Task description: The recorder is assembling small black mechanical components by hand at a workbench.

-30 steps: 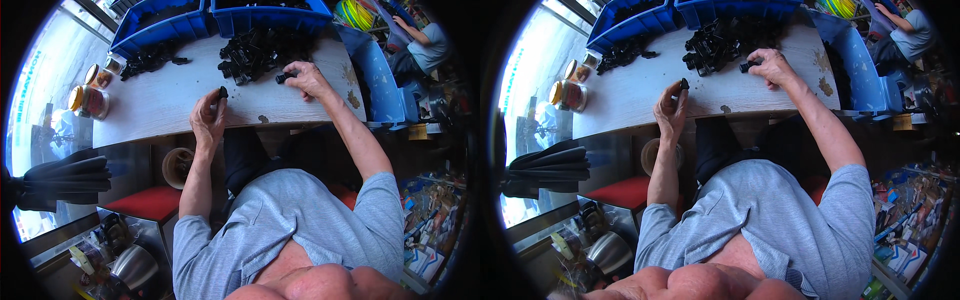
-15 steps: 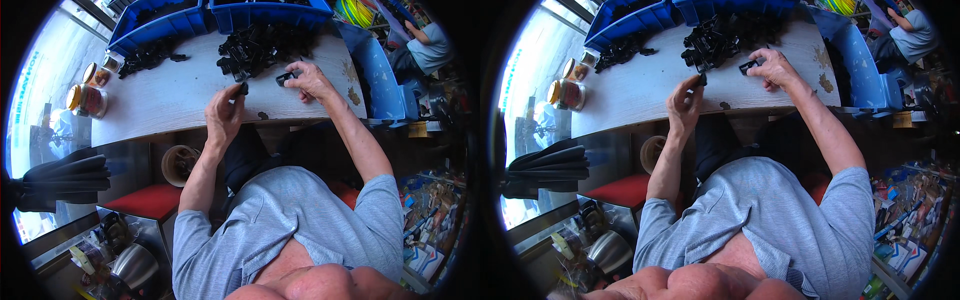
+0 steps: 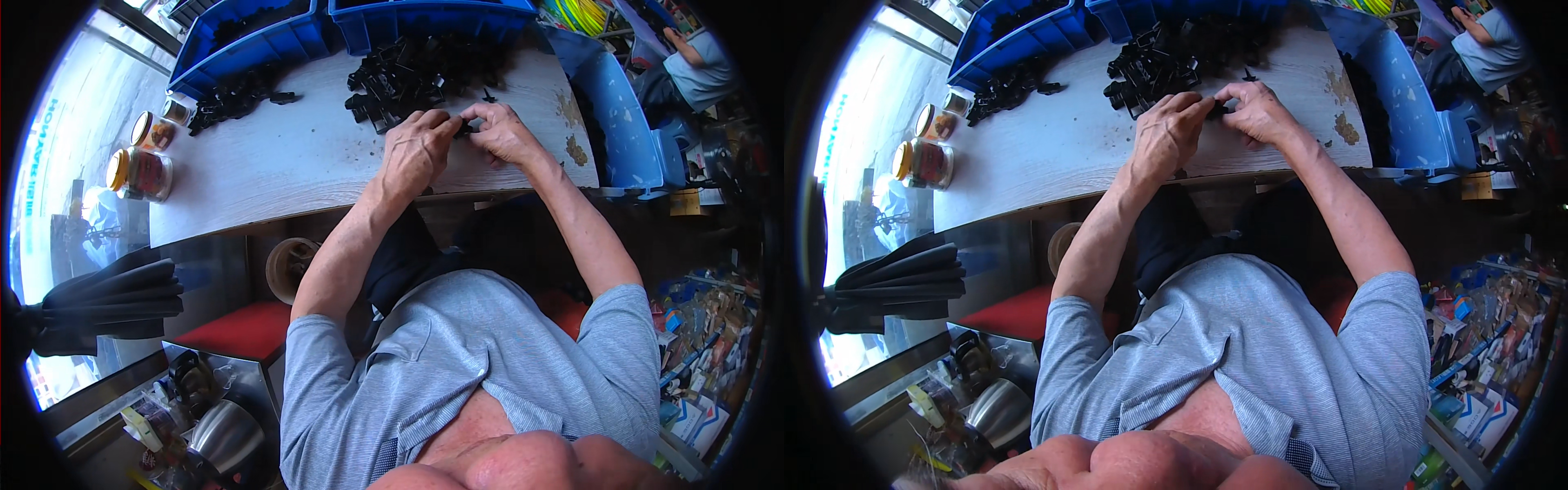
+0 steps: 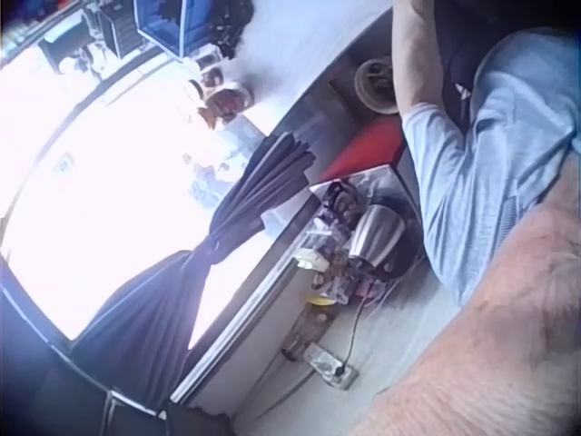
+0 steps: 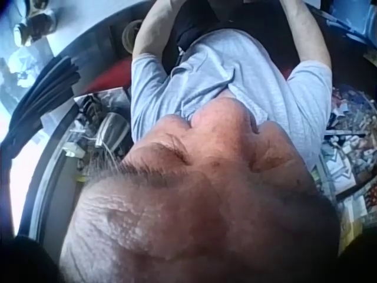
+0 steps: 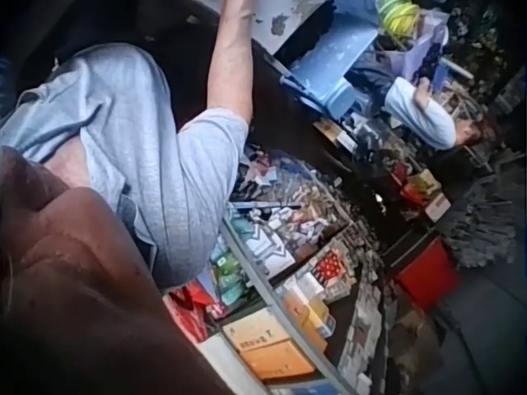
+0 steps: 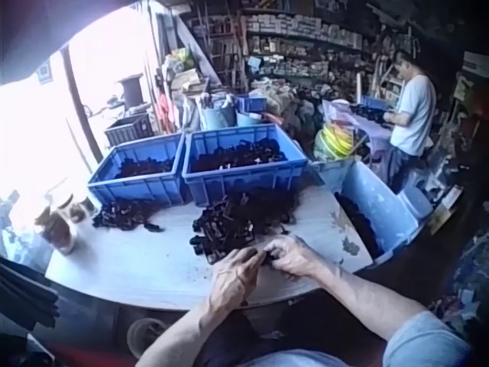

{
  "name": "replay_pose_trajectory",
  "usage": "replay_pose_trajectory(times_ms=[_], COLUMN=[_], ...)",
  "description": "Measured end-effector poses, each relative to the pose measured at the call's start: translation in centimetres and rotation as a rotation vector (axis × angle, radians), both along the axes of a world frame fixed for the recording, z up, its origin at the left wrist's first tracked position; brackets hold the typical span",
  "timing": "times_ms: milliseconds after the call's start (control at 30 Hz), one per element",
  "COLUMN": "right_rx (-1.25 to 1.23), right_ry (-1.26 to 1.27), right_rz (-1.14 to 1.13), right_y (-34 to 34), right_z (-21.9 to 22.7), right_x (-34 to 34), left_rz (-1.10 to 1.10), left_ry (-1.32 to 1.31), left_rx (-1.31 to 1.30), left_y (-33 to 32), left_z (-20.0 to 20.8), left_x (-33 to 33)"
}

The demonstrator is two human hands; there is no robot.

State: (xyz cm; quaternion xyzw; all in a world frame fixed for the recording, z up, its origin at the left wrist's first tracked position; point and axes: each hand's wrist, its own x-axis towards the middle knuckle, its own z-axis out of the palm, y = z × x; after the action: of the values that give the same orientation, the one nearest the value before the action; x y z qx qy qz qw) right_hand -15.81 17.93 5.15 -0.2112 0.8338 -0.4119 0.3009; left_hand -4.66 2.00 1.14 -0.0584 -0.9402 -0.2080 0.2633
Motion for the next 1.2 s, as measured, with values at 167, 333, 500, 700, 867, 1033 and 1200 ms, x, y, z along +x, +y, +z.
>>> replay_pose_trajectory(times_ms=[167,333,500,700,867,1033,1200], right_rx=[-0.041,-0.08,-0.046,-0.049,-0.236,-0.345,-0.319], right_ry=[0.014,-0.027,-0.039,-0.018,-0.125,0.002,-0.029], right_rz=[0.026,0.054,0.052,0.009,-0.307,-0.755,-0.624], right_y=[-0.2,0.1,0.1,1.1,4.7,9.3,8.2], right_z=[0.0,-0.4,0.0,0.1,-0.2,0.2,-0.3], right_x=[0.2,0.0,0.3,0.2,-2.5,-7.2,-6.9], left_rz=[-0.1,-0.038,-0.005,0.22,0.838,0.871,0.691], left_ry=[0.039,0.018,-0.057,0.362,0.087,-0.15,-0.086], left_rx=[-0.078,-0.136,-0.157,0.052,-0.107,-0.157,-0.213], left_y=[-0.2,0.6,1.3,-3.0,-15.4,-17.6,-16.9], left_z=[-0.3,-0.5,-0.7,-0.5,1.4,-0.6,-1.6], left_x=[-0.7,0.9,1.8,1.9,3.5,3.4,3.5])
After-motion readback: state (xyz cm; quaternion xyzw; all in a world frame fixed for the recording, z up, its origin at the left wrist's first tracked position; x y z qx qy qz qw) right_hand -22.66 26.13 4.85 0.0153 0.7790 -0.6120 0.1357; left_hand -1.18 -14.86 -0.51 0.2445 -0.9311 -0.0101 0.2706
